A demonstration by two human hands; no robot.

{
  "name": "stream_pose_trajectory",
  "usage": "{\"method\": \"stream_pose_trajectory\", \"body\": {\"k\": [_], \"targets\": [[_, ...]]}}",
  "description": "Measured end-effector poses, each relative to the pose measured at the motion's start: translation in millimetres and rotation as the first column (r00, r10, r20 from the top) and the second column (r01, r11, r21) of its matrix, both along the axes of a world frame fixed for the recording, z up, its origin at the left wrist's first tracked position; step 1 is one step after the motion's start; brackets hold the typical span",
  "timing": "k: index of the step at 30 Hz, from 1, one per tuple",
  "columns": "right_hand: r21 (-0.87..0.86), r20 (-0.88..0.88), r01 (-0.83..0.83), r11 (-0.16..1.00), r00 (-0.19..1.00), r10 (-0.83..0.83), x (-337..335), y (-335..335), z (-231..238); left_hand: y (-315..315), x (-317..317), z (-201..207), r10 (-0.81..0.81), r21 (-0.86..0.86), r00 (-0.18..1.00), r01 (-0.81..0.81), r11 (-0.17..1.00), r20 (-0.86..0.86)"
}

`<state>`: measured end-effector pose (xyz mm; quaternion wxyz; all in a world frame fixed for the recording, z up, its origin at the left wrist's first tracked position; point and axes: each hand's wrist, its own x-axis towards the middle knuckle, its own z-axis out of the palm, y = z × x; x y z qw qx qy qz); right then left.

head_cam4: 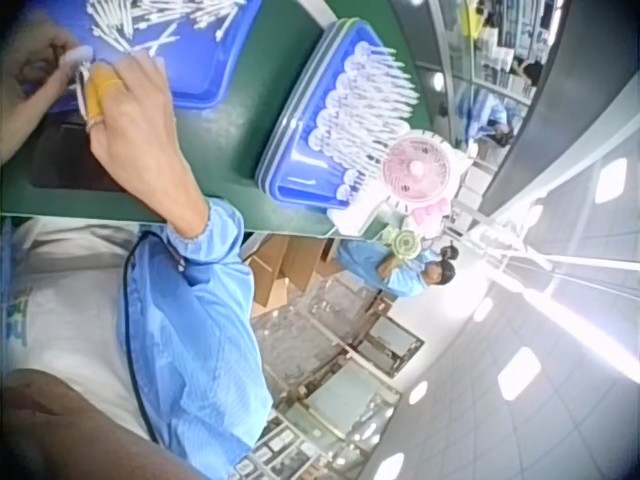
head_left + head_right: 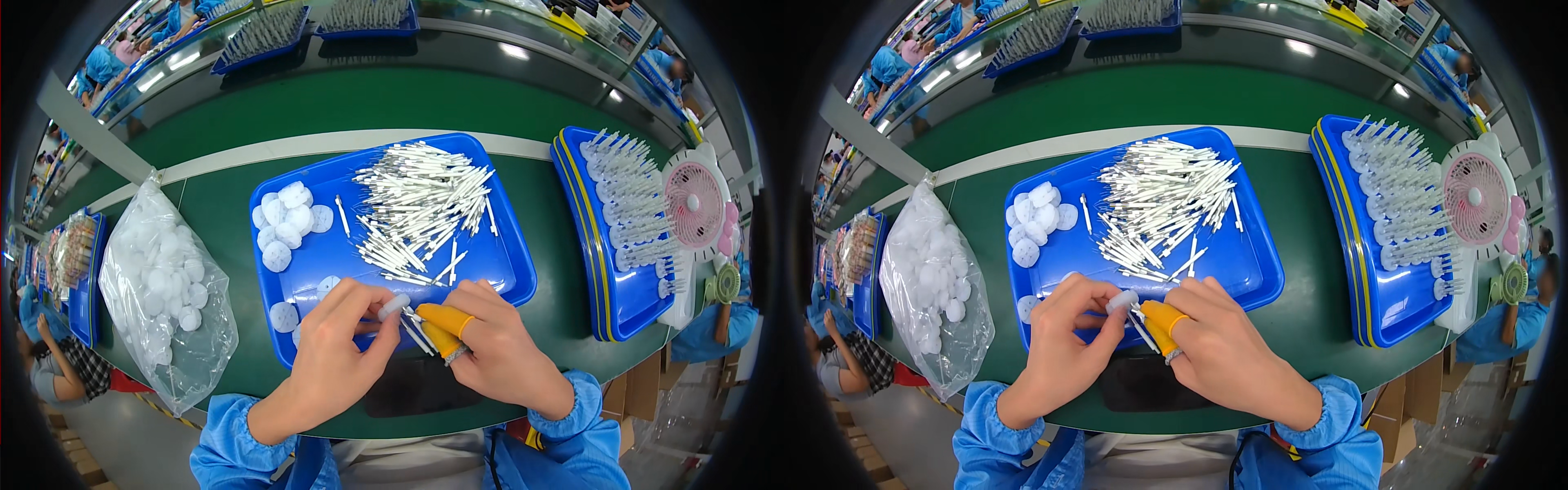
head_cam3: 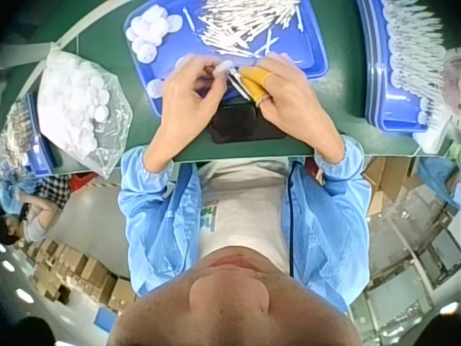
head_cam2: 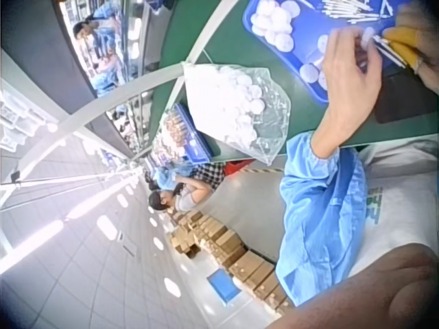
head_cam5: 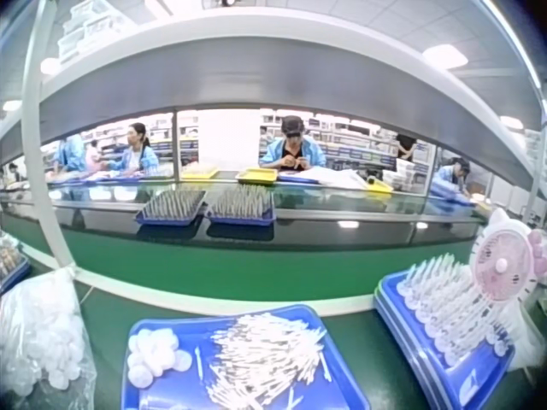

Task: The person repeatedly picks up a white cotton pad and a metal stick, inserts the stick into the pad, and places the assembled unit into a blue tray. The process is repeated continuously at a factory assembly station.

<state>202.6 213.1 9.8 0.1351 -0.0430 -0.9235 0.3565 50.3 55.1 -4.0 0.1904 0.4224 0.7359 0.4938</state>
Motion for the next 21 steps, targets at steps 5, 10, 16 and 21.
{"method": "stream_pose_trajectory", "body": {"k": [5, 10, 16, 21], "targets": [[0.054, 0.000, 0.033, 0.998, 0.999, -0.033, -1, 4, -7, -2, -1, 2, -0.001, -0.054, 0.999, 0.004, 0.999, 0.047], [0.054, -0.054, 0.039, 0.998, 0.998, -0.036, -6, -7, -11, -1, 3, -1, -0.006, -0.022, 1.000, 0.006, 1.000, 0.014], [-0.015, -0.133, 0.116, 0.993, 0.984, -0.117, -8, -19, -14, -2, 4, -5, -0.016, 0.018, 0.995, 0.018, 1.000, -0.098], [-0.053, -0.182, 0.168, 0.984, 0.968, -0.175, -7, -26, -19, -5, 10, -6, -0.022, -0.002, 0.992, 0.022, 1.000, -0.128]]}}
